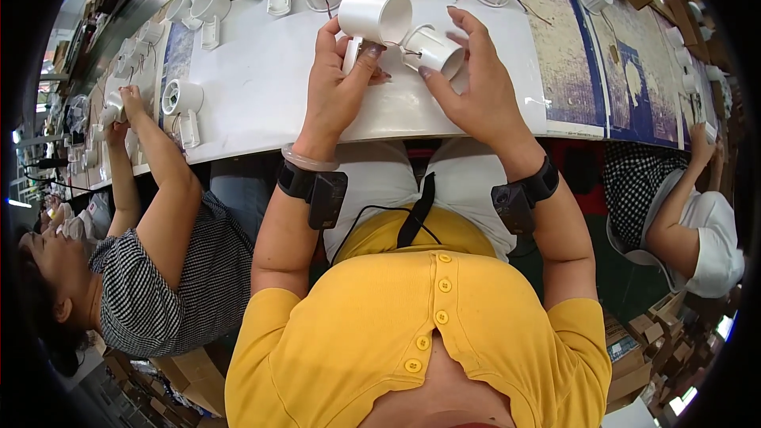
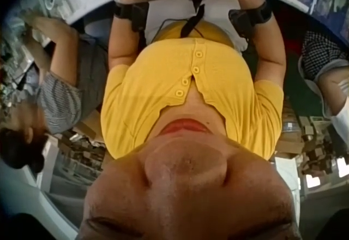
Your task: The person assembles a fan housing by threading wires through a side opening and pressing the fan component into a plastic cylinder. They then snap a small white cover over the wires and set the completed unit aside on the table.
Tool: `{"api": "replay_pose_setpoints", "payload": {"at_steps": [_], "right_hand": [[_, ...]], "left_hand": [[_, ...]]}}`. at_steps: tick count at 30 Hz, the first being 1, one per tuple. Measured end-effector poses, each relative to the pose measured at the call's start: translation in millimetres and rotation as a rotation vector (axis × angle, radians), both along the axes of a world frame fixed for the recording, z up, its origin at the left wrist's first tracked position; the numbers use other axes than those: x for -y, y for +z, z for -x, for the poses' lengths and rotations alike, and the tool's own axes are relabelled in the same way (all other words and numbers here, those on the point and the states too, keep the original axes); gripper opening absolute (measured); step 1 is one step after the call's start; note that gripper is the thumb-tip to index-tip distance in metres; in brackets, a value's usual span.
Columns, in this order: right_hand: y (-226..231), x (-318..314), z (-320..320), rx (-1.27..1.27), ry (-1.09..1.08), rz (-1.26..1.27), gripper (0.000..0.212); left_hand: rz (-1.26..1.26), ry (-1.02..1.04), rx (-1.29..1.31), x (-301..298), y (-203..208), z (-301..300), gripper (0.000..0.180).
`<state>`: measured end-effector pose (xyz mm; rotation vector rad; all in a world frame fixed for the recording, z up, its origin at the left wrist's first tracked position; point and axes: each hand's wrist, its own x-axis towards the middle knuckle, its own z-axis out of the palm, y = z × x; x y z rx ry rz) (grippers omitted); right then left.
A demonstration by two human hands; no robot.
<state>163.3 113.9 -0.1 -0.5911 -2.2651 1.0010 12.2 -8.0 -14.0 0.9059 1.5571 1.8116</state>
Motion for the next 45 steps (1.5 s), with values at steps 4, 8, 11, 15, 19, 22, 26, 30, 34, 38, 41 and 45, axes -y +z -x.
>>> {"api": "replay_pose_setpoints", "payload": {"at_steps": [4, 8, 11, 15, 19, 22, 26, 30, 34, 38, 41, 45], "right_hand": [[4, -6, 5, -0.161, -0.001, -0.332, 0.062], [4, -4, 12, -0.216, 0.079, -0.387, 0.041], [1, -4, 17, -0.265, 0.104, -0.520, 0.019], [0, -8, 26, -0.284, 0.074, -0.433, 0.016], [-1, -13, 34, -0.311, 0.079, -0.287, 0.016], [2, -10, 35, -0.309, 0.037, -0.387, 0.015], [12, -4, 31, -0.277, 0.019, -0.445, 0.014], [21, -6, 29, -0.259, 0.048, -0.450, 0.014], [20, -6, 28, -0.242, 0.108, -0.340, 0.012], [12, -3, 30, -0.276, 0.145, -0.143, 0.011], [7, -4, 32, -0.296, 0.146, -0.099, 0.011], [14, -4, 32, -0.257, 0.151, -0.227, 0.011]], "left_hand": [[-0.004, 0.006, 0.023, -2, 1, -2, 0.050], [-0.005, 0.028, 0.039, 0, 1, -3, 0.050], [-0.025, 0.012, 0.055, 1, 0, -3, 0.050], [-0.035, -0.048, 0.110, 2, 0, 4, 0.049], [-0.065, -0.034, 0.100, 3, 2, -1, 0.047], [-0.048, -0.078, 0.129, 5, 2, 2, 0.046], [-0.054, -0.110, 0.194, 9, 6, 2, 0.045], [-0.079, -0.122, 0.240, 12, 8, -4, 0.045], [-0.117, -0.121, 0.255, 13, 4, -6, 0.045], [-0.156, -0.114, 0.285, 14, 3, -7, 0.045], [-0.169, -0.116, 0.290, 14, 1, -7, 0.046], [-0.180, -0.121, 0.275, 14, -1, -6, 0.047]]}}
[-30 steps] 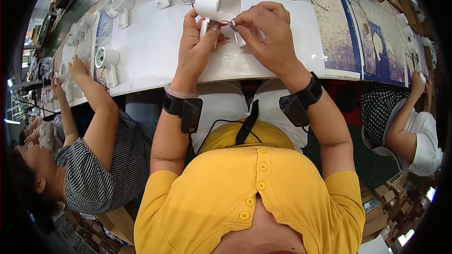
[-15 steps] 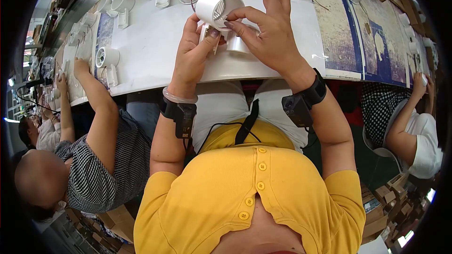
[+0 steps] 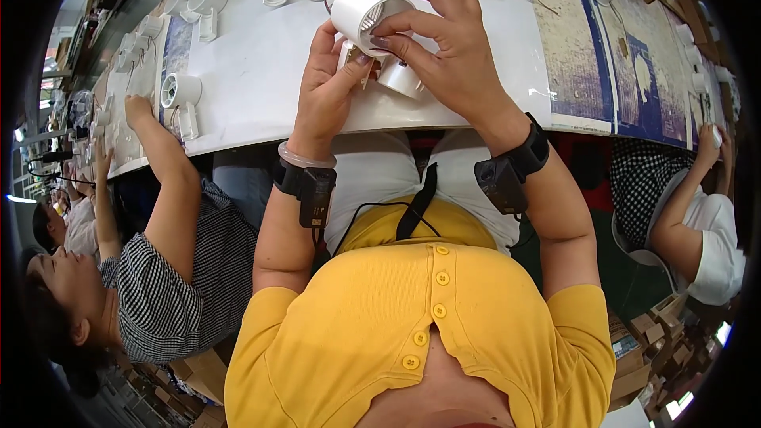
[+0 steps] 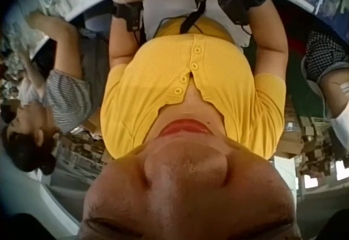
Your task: The person assembles a fan housing by threading wires through a side opening and pressing the fan component into a plastic cylinder. They then snap a small white cover over the wires and set the completed unit aside on the table.
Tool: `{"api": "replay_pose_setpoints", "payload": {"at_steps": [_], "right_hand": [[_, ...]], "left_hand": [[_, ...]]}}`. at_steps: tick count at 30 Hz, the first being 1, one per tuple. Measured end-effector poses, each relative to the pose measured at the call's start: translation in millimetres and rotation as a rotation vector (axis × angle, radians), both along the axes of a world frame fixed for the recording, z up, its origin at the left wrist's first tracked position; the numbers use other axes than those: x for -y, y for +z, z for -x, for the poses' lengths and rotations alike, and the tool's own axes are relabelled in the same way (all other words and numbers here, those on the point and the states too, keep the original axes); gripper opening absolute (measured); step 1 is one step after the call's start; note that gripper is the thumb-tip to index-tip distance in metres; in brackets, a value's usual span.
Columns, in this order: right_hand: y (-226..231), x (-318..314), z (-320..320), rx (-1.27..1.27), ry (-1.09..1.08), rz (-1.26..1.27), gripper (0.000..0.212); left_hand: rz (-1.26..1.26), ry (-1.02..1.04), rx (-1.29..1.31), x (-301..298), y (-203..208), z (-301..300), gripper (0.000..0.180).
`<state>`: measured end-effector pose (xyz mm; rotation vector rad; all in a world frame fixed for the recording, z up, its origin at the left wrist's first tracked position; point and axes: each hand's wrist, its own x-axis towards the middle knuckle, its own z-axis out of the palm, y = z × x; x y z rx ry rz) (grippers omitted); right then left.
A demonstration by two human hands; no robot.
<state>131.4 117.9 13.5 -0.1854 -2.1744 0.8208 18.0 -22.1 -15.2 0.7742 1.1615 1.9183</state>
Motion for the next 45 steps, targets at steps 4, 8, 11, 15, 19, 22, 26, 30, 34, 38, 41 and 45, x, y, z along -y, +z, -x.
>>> {"api": "replay_pose_setpoints", "payload": {"at_steps": [4, 8, 11, 15, 19, 22, 26, 30, 34, 38, 41, 45], "right_hand": [[7, 1, -1, 0.068, 0.000, -0.145, 0.011], [8, -4, 0, 0.103, 0.053, -0.135, 0.011], [10, -8, 0, 0.117, 0.124, -0.120, 0.010], [15, -7, 0, 0.135, 0.121, -0.167, 0.011], [9, -6, 0, 0.138, 0.074, -0.204, 0.012], [9, -12, -2, 0.113, 0.168, -0.131, 0.014], [12, -7, -1, 0.111, 0.100, -0.230, 0.014], [13, 3, -5, 0.112, 0.077, -0.262, 0.014], [13, 0, -9, 0.062, 0.106, -0.257, 0.016], [9, -3, -7, 0.066, 0.093, -0.301, 0.019], [6, -7, -6, 0.067, 0.135, -0.224, 0.021], [6, -8, -5, 0.070, 0.138, -0.150, 0.022]], "left_hand": [[-0.003, -0.008, -0.013, 1, 1, -1, 0.047], [0.005, -0.032, -0.026, 2, 1, 0, 0.047], [0.001, -0.053, -0.019, 3, 0, 0, 0.047], [0.021, -0.020, 0.002, 2, 1, 0, 0.046], [0.024, -0.051, 0.005, 3, -1, 3, 0.046], [0.029, -0.081, 0.021, 3, 0, 2, 0.046], [0.053, -0.051, -0.006, 2, -2, 3, 0.044], [0.043, -0.076, 0.033, 5, -1, 3, 0.043], [0.070, -0.068, 0.053, 2, 1, 5, 0.045], [0.068, -0.084, 0.016, 2, 4, 5, 0.046], [0.080, -0.045, -0.070, 2, 3, 1, 0.047], [0.084, -0.047, -0.109, 2, -1, 5, 0.047]]}}
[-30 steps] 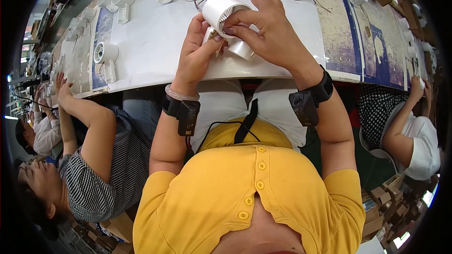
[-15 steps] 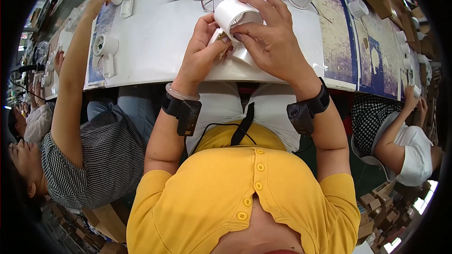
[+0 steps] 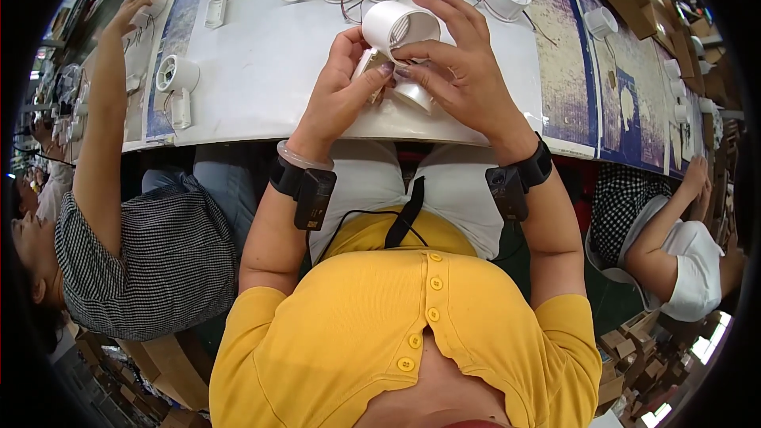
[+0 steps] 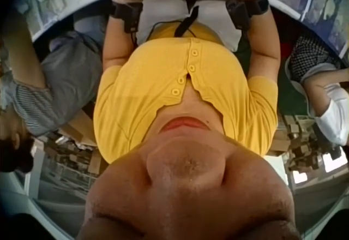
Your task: The person assembles a fan housing by threading wires through a side opening and pressing the fan component into a plastic cylinder. They then snap a small white cover over the wires and set the completed unit aside on the table.
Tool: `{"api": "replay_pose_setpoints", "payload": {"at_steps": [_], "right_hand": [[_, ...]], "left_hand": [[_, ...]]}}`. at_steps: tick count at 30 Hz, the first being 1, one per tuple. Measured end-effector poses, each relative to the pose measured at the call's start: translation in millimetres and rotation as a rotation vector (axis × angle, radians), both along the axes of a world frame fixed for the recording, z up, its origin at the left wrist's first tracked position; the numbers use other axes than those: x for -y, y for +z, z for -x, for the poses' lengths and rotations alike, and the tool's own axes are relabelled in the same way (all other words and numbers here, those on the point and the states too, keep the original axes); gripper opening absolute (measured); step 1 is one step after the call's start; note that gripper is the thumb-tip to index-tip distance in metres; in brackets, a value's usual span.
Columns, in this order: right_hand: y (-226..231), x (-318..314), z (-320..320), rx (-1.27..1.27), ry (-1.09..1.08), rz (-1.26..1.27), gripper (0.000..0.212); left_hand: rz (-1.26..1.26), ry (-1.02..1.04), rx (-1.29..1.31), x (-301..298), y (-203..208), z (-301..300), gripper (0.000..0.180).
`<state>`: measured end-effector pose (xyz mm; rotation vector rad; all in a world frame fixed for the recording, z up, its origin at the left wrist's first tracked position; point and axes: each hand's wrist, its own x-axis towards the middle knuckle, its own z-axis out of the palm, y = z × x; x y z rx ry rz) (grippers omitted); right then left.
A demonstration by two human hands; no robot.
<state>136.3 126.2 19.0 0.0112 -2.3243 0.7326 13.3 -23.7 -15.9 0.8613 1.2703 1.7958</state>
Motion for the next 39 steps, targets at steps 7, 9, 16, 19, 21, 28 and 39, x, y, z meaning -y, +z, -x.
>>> {"api": "replay_pose_setpoints", "payload": {"at_steps": [7, 9, 16, 19, 21, 28, 39], "right_hand": [[-4, -2, -2, -0.006, 0.027, -0.035, 0.020], [0, -1, -2, -0.018, 0.052, -0.083, 0.019], [-8, -3, -3, -0.022, 0.099, -0.026, 0.021], [-16, -4, -3, -0.013, 0.071, 0.017, 0.030], [-19, -6, -3, -0.012, 0.021, 0.066, 0.043], [-7, -13, -21, 0.357, 0.133, 0.665, 0.062], [3, 14, -28, 0.466, -0.007, 0.468, 0.071]], "left_hand": [[-0.007, -0.008, 0.030, 2, -1, -1, 0.047], [-0.027, -0.031, 0.097, 2, 0, -1, 0.046], [-0.033, -0.020, 0.096, 5, -2, -6, 0.043], [-0.028, 0.007, 0.068, 2, -2, -4, 0.042], [-0.022, 0.034, 0.049, -2, -1, -1, 0.042], [-0.042, 0.083, 0.090, -1, 1, 2, 0.041], [0.016, 0.127, 0.062, 6, -4, -6, 0.039]]}}
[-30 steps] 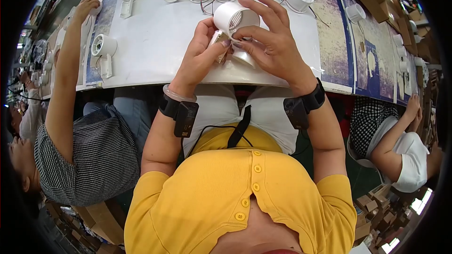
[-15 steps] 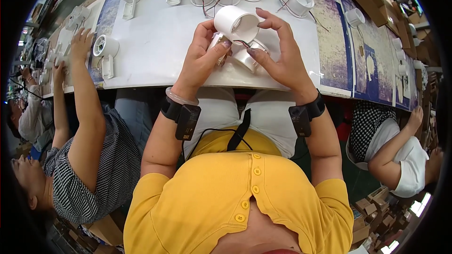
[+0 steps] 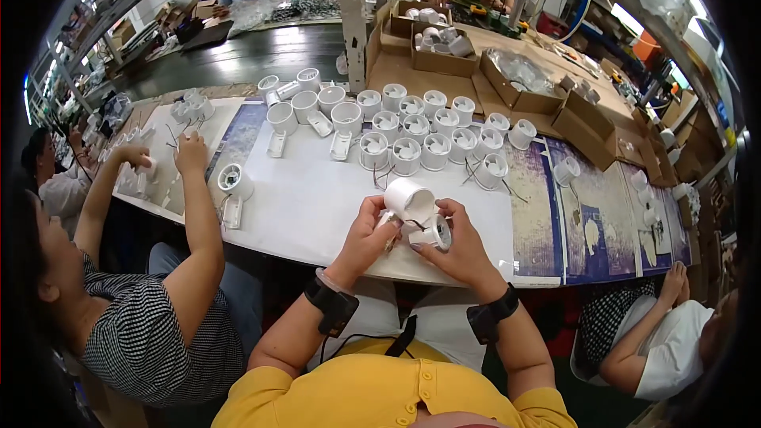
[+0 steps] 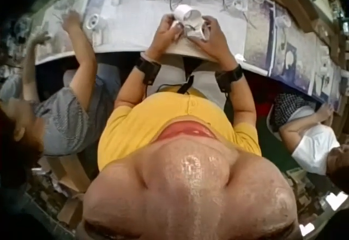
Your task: The person assembles a fan housing by threading wires through a side opening and pressing the fan component into a plastic cylinder. They then snap a small white cover over the wires and set the completed unit aside on the table.
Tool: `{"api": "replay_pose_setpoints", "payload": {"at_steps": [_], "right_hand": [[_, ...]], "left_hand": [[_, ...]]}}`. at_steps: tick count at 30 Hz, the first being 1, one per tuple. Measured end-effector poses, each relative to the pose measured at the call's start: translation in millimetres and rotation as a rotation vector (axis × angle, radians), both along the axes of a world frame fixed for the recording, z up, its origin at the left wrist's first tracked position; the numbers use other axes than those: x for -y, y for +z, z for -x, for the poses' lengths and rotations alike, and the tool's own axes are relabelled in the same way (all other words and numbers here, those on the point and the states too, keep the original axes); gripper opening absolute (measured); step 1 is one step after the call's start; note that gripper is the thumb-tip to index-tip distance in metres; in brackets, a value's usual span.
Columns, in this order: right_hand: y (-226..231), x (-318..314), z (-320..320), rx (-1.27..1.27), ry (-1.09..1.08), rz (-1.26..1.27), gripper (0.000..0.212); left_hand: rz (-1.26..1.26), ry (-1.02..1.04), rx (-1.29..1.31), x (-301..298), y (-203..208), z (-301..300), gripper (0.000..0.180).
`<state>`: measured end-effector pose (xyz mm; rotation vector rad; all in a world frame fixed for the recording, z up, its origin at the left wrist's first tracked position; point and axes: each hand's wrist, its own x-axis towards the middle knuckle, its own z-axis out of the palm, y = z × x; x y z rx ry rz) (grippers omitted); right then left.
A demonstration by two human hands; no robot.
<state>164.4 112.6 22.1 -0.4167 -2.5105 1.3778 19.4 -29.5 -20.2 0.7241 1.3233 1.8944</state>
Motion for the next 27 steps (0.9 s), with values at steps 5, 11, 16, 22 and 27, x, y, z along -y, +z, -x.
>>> {"api": "replay_pose_setpoints", "payload": {"at_steps": [5, 11, 16, 22, 27], "right_hand": [[-10, 2, 4, -0.294, -0.096, -0.504, 0.059], [-10, 6, 5, -0.300, -0.082, -0.710, 0.045], [0, 3, 5, -0.268, -0.046, -0.717, 0.044], [4, 2, 9, -0.240, 0.020, -0.746, 0.046], [0, 9, 4, -0.219, -0.142, -0.506, 0.061]], "left_hand": [[0.056, -0.002, -0.037, -8, 5, -1, 0.036], [0.080, 0.061, -0.134, -18, -3, -2, 0.038], [0.055, 0.078, -0.169, -16, -6, -5, 0.040], [0.093, 0.115, -0.167, -14, -5, -5, 0.041], [0.082, 0.204, -0.239, -18, -3, -13, 0.042]]}}
